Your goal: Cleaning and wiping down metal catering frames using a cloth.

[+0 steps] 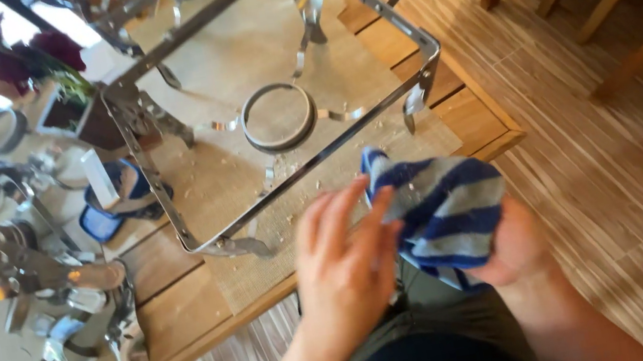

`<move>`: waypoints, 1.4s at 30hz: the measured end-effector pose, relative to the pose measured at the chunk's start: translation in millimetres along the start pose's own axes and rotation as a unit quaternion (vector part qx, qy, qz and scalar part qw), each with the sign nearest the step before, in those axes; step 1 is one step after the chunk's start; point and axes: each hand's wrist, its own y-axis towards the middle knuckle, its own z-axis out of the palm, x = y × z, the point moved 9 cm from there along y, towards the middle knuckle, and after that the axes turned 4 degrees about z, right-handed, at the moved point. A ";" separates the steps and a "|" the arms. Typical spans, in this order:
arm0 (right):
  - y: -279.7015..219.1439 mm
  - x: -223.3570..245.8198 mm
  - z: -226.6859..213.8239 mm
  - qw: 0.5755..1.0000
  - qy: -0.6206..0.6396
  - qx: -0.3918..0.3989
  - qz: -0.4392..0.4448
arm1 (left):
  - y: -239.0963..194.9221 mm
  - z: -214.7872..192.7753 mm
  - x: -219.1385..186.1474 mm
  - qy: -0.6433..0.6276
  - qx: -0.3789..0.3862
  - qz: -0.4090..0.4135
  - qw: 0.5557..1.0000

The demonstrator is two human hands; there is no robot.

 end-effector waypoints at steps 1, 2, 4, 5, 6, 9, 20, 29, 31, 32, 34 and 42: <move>6.3 -1.5 7.6 1.000 -0.001 0.004 -0.005 | 3.2 -9.7 3.8 0.001 -0.001 0.006 1.000; 12.3 -0.6 11.8 1.000 0.005 -0.010 -0.025 | 6.1 -24.4 9.2 0.025 -0.029 0.004 0.999; 23.0 -2.1 14.5 0.999 0.011 -0.021 -0.046 | 12.8 -46.0 17.3 0.049 -0.057 0.005 0.997; 28.5 -1.4 23.9 0.997 0.030 0.043 -0.064 | 17.4 -56.0 23.4 0.082 -0.071 -0.008 0.994; 32.6 -0.3 33.2 0.990 0.049 0.107 -0.081 | 22.0 -66.2 29.3 0.114 -0.085 -0.020 0.990; 48.9 -2.5 33.7 0.993 0.059 0.031 -0.102 | 27.8 -71.4 42.2 0.145 -0.068 -0.045 0.986; 105.0 18.0 22.6 0.973 0.159 0.049 -0.157 | 23.2 -45.0 57.7 0.228 -0.017 -0.065 0.971; 124.3 -14.1 48.7 0.984 0.104 0.068 -0.129 | 26.0 -40.4 64.8 0.233 0.027 -0.079 0.969; 126.3 -29.8 51.0 0.988 0.064 0.055 -0.126 | 27.2 -39.0 63.5 0.235 0.029 -0.075 0.969; 128.8 -38.2 41.2 0.991 0.047 -0.015 -0.124 | 28.0 -39.2 63.1 0.236 0.027 -0.077 0.968; 125.8 -43.6 34.4 0.988 0.033 -0.088 -0.125 | 29.1 -37.5 61.4 0.236 0.027 -0.076 0.968; 127.8 24.1 21.9 0.985 -0.019 -0.114 -0.129 | 25.8 -39.5 59.5 0.243 0.013 -0.061 0.968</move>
